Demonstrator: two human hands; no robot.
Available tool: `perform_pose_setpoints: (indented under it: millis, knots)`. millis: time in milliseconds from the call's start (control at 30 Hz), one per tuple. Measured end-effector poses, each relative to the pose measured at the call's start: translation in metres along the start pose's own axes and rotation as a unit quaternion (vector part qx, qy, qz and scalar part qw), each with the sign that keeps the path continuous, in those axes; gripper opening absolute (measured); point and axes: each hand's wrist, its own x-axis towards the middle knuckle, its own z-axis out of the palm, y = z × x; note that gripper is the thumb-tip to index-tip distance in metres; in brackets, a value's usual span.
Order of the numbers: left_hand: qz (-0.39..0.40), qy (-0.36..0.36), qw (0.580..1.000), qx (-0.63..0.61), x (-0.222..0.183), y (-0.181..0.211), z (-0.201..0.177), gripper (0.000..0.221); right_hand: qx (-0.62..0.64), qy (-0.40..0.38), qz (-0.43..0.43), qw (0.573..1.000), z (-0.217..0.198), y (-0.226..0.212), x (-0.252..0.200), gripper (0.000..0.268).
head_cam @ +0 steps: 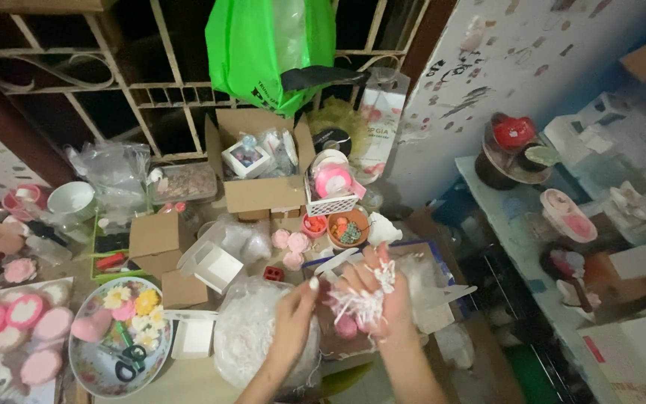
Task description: The person folds flat white cardboard blanks into small boxes, pressing the sides and flaps to shape each one on a cluttered worktable. They then wrap an item in bubble wrap and cut a length of bubble wrap from a roll using scissors.
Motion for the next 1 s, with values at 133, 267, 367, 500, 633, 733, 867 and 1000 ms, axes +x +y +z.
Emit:
perform_pose_setpoints:
  millis: [133, 267, 367, 500, 633, 733, 867, 1000]
  knots:
    - [-0.385, -0.119, 0.691, -0.601, 0.008, 0.054, 0.013, 0.055, -0.082, -0.2, 0.015, 0.976, -0.021, 0.018, 0.008, 0.048]
    - [-0.264, -0.203, 0.649, -0.684, 0.041, 0.0, 0.04, 0.056, -0.774, 0.069, -0.325, 0.538, -0.029, 0.041, -0.014, 0.014]
    - [-0.168, -0.188, 0.658, -0.709, 0.055, -0.007, 0.048, 0.057, -0.813, 0.046, -0.319, 0.484, -0.023, 0.063, -0.041, 0.021]
    - [-0.069, -0.235, 0.731, -0.636, 0.057, -0.037, 0.081, 0.056, -0.751, 0.126, -0.218, 0.611, -0.029, 0.056, -0.04, 0.027]
    - [-0.224, -0.254, 0.676, -0.655, 0.019, 0.035, 0.043, 0.05, -0.831, 0.047, -0.324, 0.449, -0.013, 0.031, -0.015, 0.043]
    - [-0.209, -0.183, 0.743, -0.609, 0.034, 0.036, 0.037, 0.047, -0.847, 0.009, -0.403, 0.346, 0.045, 0.02, -0.026, 0.064]
    - [-0.156, -0.14, 0.741, -0.638, 0.036, 0.063, 0.029, 0.049, -0.791, -0.1, -0.387, 0.462, 0.036, 0.059, -0.047, 0.08]
    - [0.042, -0.122, 0.83, -0.543, 0.016, 0.044, 0.042, 0.059, -0.792, -0.055, -0.313, 0.521, 0.035, 0.03, -0.017, 0.074]
